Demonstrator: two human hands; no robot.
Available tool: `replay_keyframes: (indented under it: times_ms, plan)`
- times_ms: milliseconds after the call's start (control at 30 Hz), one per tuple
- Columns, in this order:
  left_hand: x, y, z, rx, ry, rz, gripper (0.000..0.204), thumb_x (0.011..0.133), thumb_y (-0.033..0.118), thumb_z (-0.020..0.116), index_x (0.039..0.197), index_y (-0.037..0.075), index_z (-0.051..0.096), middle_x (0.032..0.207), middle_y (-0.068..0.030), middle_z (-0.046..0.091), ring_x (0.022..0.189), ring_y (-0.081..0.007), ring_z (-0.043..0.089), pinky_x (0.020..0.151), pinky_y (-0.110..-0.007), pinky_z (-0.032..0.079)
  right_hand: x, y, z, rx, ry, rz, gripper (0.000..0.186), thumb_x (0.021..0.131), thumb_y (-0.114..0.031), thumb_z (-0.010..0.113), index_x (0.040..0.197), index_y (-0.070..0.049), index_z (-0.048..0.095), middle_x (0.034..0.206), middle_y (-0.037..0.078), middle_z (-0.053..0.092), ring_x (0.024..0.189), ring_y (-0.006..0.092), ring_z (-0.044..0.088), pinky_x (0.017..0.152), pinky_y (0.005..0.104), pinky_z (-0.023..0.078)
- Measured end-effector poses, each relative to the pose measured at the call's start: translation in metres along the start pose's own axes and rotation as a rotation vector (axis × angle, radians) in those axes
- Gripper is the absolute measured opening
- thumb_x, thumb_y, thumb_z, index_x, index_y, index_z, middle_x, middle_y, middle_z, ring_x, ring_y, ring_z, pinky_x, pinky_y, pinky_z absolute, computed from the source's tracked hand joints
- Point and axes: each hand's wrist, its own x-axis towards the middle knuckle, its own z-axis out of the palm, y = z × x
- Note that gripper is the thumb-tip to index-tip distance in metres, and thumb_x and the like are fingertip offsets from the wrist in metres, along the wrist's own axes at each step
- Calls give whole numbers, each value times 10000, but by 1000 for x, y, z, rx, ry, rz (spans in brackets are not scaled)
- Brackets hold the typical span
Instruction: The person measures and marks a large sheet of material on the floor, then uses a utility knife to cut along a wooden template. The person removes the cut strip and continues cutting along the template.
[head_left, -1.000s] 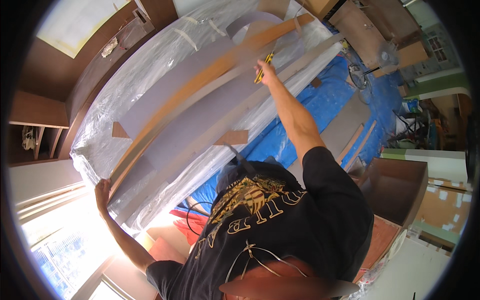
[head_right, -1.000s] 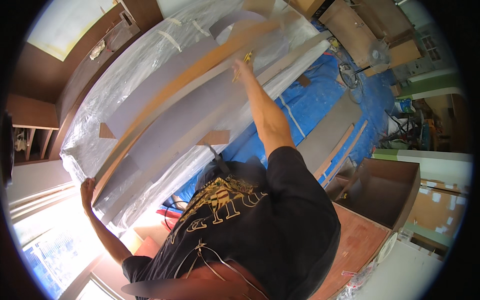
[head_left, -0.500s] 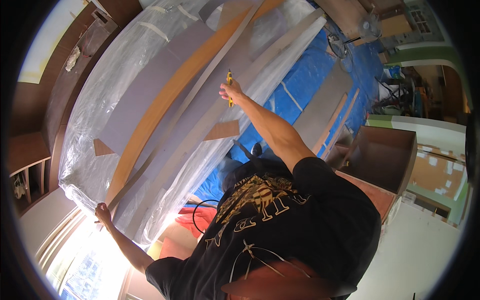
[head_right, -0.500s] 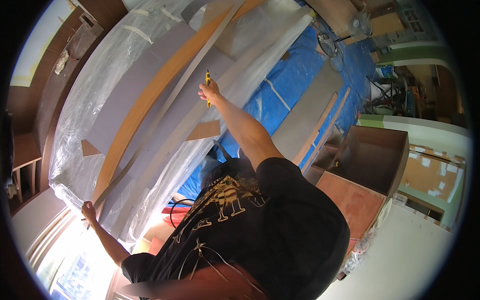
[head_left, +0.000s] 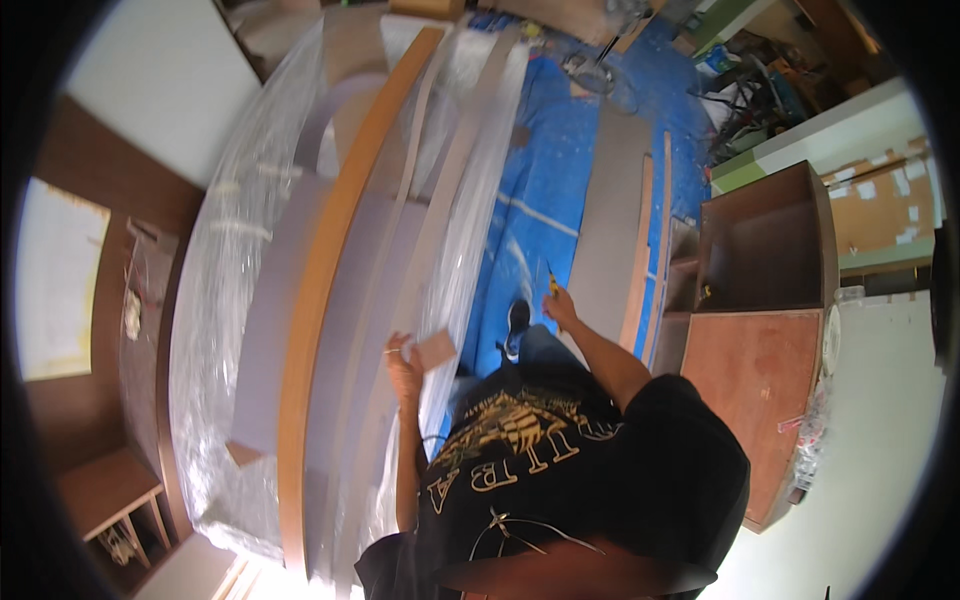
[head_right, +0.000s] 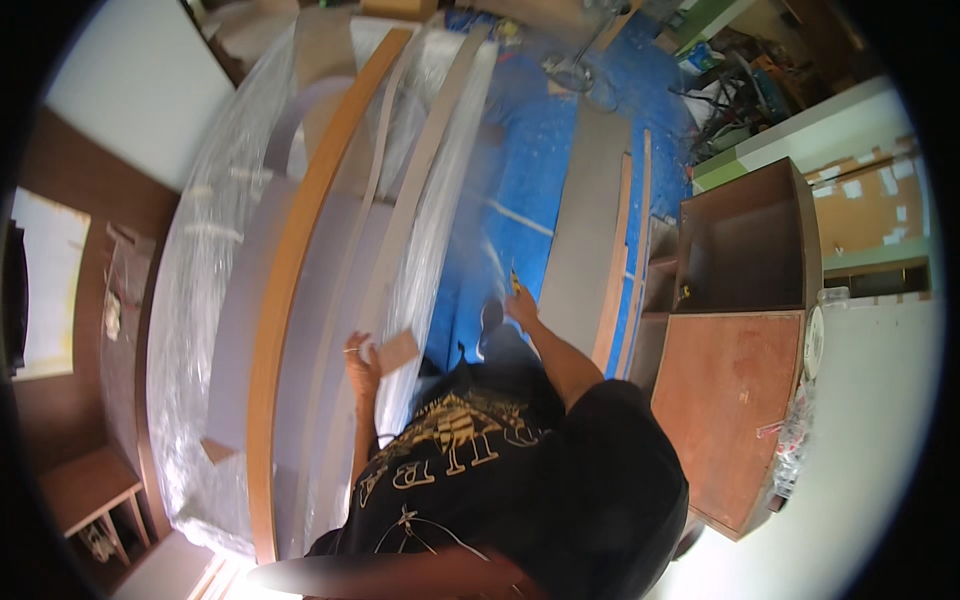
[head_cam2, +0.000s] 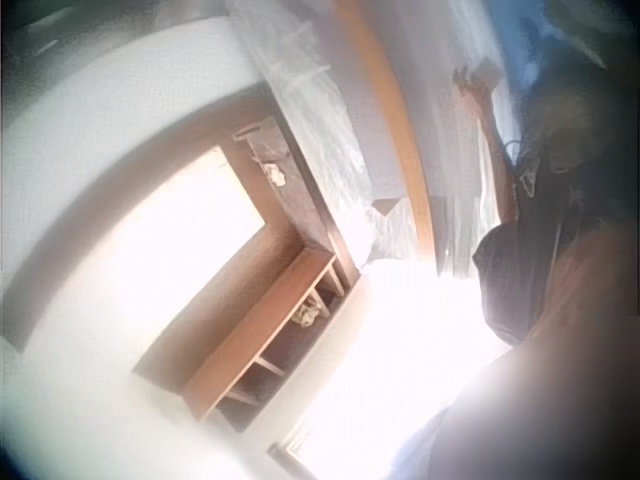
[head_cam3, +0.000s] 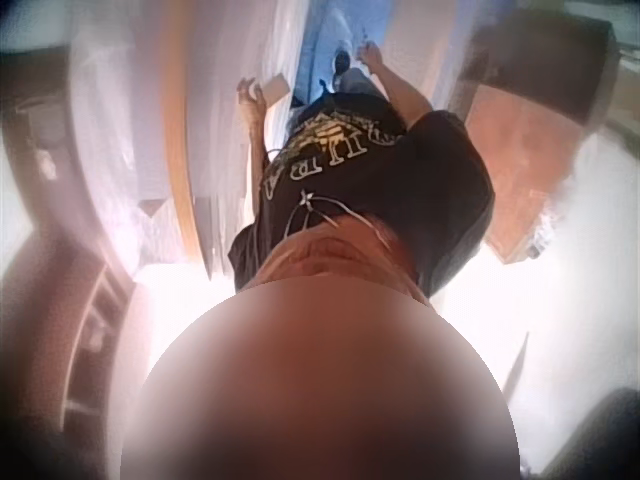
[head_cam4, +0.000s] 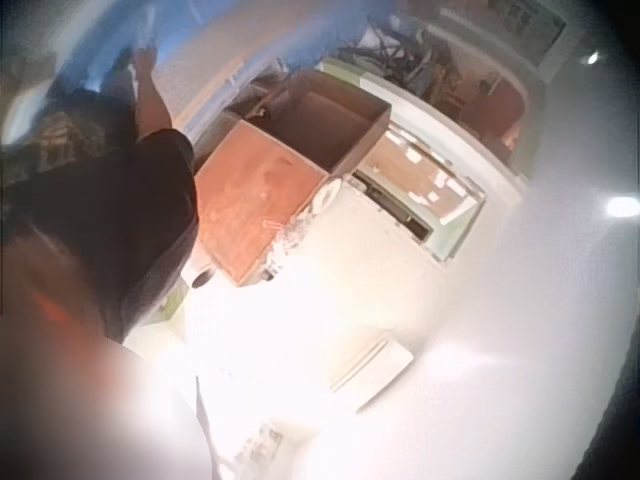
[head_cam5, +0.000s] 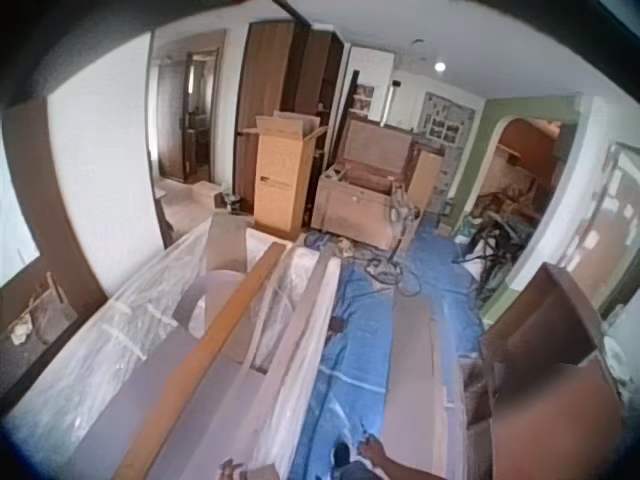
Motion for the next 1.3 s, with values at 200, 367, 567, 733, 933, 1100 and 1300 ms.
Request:
replay_keyframes:
  times_ms: [200, 367, 567, 733, 933, 1100, 1300]
  plan:
    - [126, 82, 91, -87, -984, 319, 302, 958, 220, 621, 1227, 85, 641, 1220, -159, 659, 1136, -353, 622, 968, -414, 492, 32, 53, -70, 334, 28, 213, 208, 928, -180, 613, 1098, -72, 559, 765, 96, 645, 537, 182, 639, 412, 314, 494]
    - [211, 102, 150, 338, -1262, 228, 378, 941, 294, 644, 1254, 82, 627, 1172, -157, 702, 1040, -311, 695, 882, -419, 544, 66, 14, -107, 474, 121, 86, 229, 934, -210, 568, 1067, -24, 572, 727, 89, 673, 553, 183, 669, 475, 324, 528]
    - [248, 191, 272, 349, -1354, 638, 380, 963, 247, 624, 1266, 19, 608, 1182, -223, 668, 1112, -397, 632, 940, -434, 500, 79, -54, -158, 639, -14, -9, 237, 983, -308, 570, 1070, -88, 568, 827, 60, 667, 589, 149, 659, 478, 299, 543]
    - [234, 295, 333, 170, -1523, 815, 349, 973, 251, 601, 1238, 25, 621, 1197, -203, 659, 1115, -373, 626, 944, -433, 493, 68, -10, -167, 944, 101, 141, 469, 996, -414, 603, 1325, -90, 522, 953, 84, 666, 699, 162, 670, 565, 302, 560]
    - [202, 407, 364, -71, -1669, 817, 344, 993, 275, 586, 1233, 37, 646, 1233, -162, 665, 1138, -316, 638, 919, -402, 514, -12, 154, -137, 1056, 613, 607, 365, 989, -271, 602, 1302, -102, 519, 780, 97, 633, 574, 180, 630, 462, 311, 519]
    - [185, 468, 372, -138, -1800, 710, 277, 968, 228, 599, 1150, 39, 686, 1165, -162, 690, 1072, -335, 651, 920, -411, 509, -111, 225, -88, 1181, 728, 958, 234, 980, -274, 551, 1049, -52, 530, 745, 139, 625, 511, 215, 613, 406, 359, 498]
    - [186, 568, 376, -469, -1657, 718, 234, 935, 194, 648, 1121, 62, 701, 1074, -117, 712, 1012, -302, 668, 863, -393, 527, -96, 235, -67, 1116, 606, 942, 231, 977, -238, 573, 1098, -54, 501, 737, 137, 613, 521, 220, 616, 413, 353, 493]
